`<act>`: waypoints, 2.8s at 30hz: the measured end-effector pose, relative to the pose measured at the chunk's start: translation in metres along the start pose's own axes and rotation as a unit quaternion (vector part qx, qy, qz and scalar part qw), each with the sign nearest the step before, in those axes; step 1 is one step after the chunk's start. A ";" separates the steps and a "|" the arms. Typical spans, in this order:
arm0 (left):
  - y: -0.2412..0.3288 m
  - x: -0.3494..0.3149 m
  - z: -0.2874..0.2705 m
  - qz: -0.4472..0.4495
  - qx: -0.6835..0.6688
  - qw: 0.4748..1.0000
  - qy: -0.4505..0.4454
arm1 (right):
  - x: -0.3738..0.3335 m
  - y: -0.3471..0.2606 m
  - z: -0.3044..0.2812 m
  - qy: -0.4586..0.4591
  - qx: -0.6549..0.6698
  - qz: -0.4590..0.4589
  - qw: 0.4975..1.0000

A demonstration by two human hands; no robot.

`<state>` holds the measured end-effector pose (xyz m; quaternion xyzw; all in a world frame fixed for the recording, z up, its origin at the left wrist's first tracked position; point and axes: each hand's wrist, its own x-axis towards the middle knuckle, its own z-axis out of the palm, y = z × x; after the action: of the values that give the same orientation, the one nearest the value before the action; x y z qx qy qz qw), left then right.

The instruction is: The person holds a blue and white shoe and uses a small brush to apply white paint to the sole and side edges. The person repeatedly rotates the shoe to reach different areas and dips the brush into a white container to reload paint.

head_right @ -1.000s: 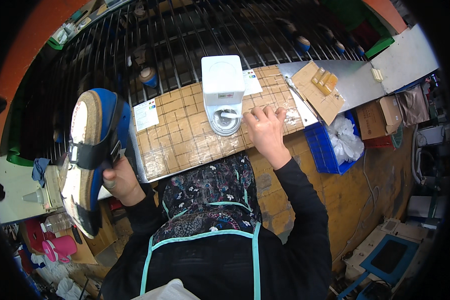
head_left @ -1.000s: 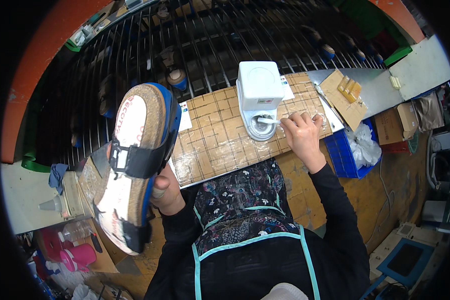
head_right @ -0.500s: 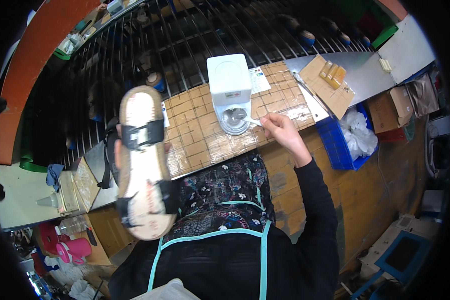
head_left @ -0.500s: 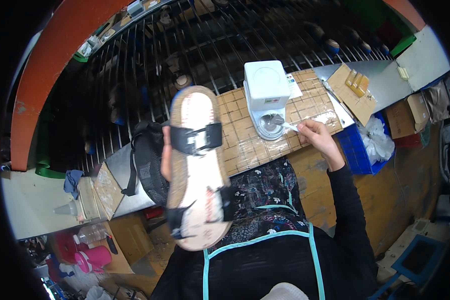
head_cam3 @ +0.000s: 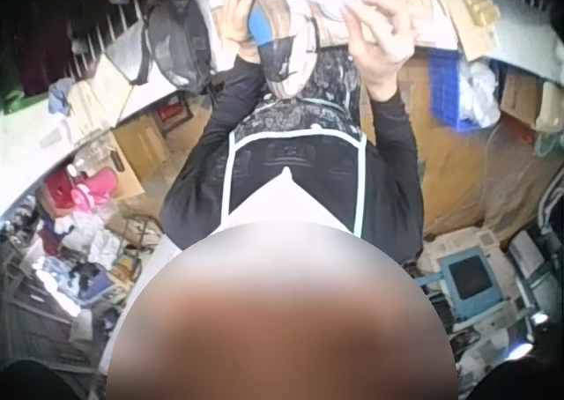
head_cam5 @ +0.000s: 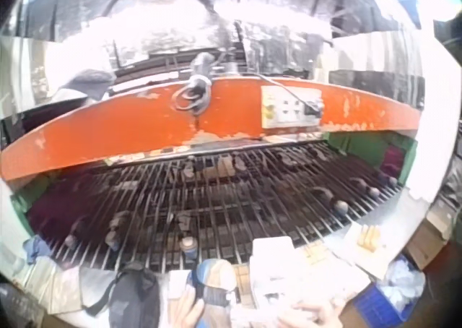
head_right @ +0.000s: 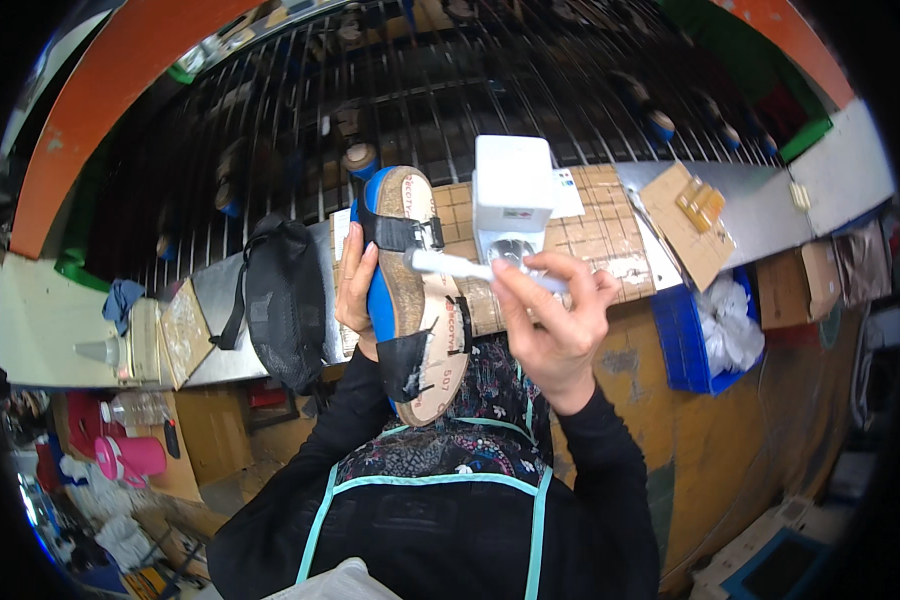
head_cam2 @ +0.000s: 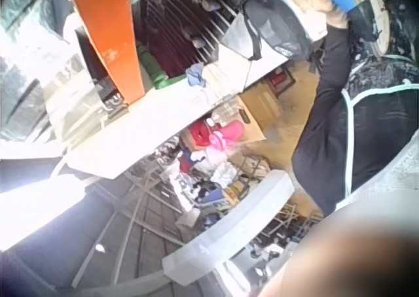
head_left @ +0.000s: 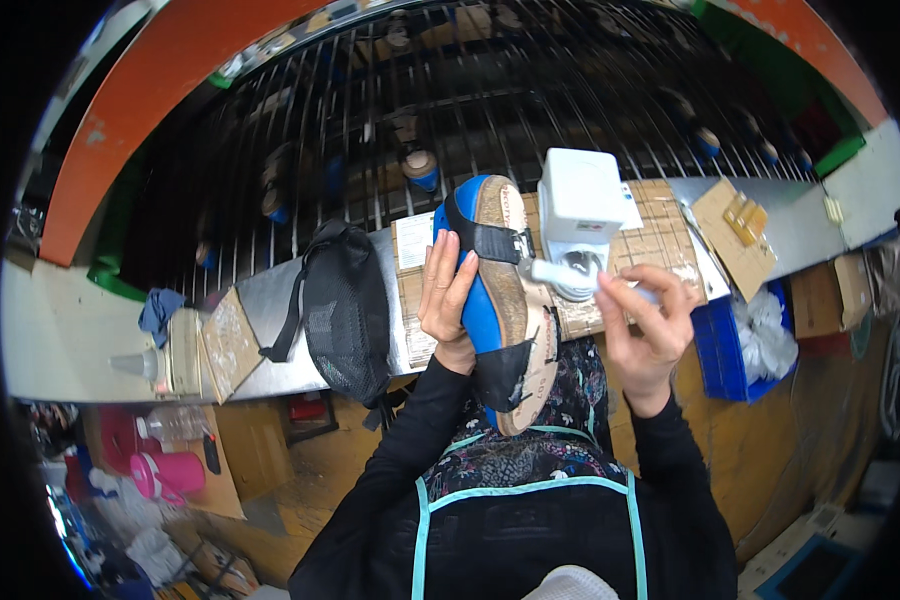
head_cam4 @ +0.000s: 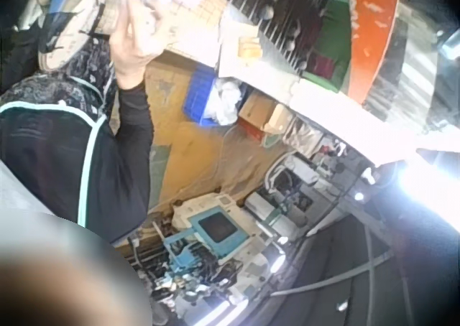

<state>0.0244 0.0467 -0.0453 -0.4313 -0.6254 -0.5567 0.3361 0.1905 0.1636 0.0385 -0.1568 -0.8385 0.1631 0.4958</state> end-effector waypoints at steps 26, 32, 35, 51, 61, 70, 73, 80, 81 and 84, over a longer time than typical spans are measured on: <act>0.006 0.006 -0.047 0.053 0.047 0.996 -0.048 | 0.027 -0.005 0.041 -0.047 0.073 0.027 0.996; 0.008 0.009 -0.049 0.059 0.055 0.995 -0.057 | 0.031 0.000 0.026 -0.085 0.045 -0.044 0.994; 0.009 0.010 -0.050 0.060 0.061 0.994 -0.062 | 0.034 0.002 0.020 -0.099 0.029 -0.077 0.992; 0.010 0.021 -0.048 0.071 0.030 0.995 -0.069 | 0.044 0.004 0.014 -0.187 0.160 0.054 0.968; 0.009 0.023 -0.047 0.043 -0.007 0.996 -0.079 | 0.047 0.004 0.006 -0.177 0.079 -0.073 0.978; 0.006 0.026 -0.041 0.051 -0.015 0.997 -0.053 | 0.052 0.004 0.005 -0.168 0.060 -0.073 0.981; 0.005 0.026 -0.039 0.048 -0.024 0.997 -0.050 | 0.056 0.010 -0.002 -0.269 0.130 -0.031 0.954; 0.002 0.016 -0.023 0.006 -0.061 0.997 0.048 | 0.039 0.011 0.006 -0.257 0.232 0.032 0.938; 0.001 0.014 -0.021 0.007 -0.055 0.997 0.046 | 0.036 0.011 0.004 -0.293 0.281 0.076 0.911; 0.000 0.011 -0.016 -0.019 -0.082 0.993 0.079 | 0.025 0.008 0.006 -0.229 0.360 0.108 0.898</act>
<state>0.0188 0.0330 -0.0329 -0.4003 -0.5575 -0.6444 0.3372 0.1748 0.1810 0.0520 -0.0153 -0.7907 0.5378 0.2921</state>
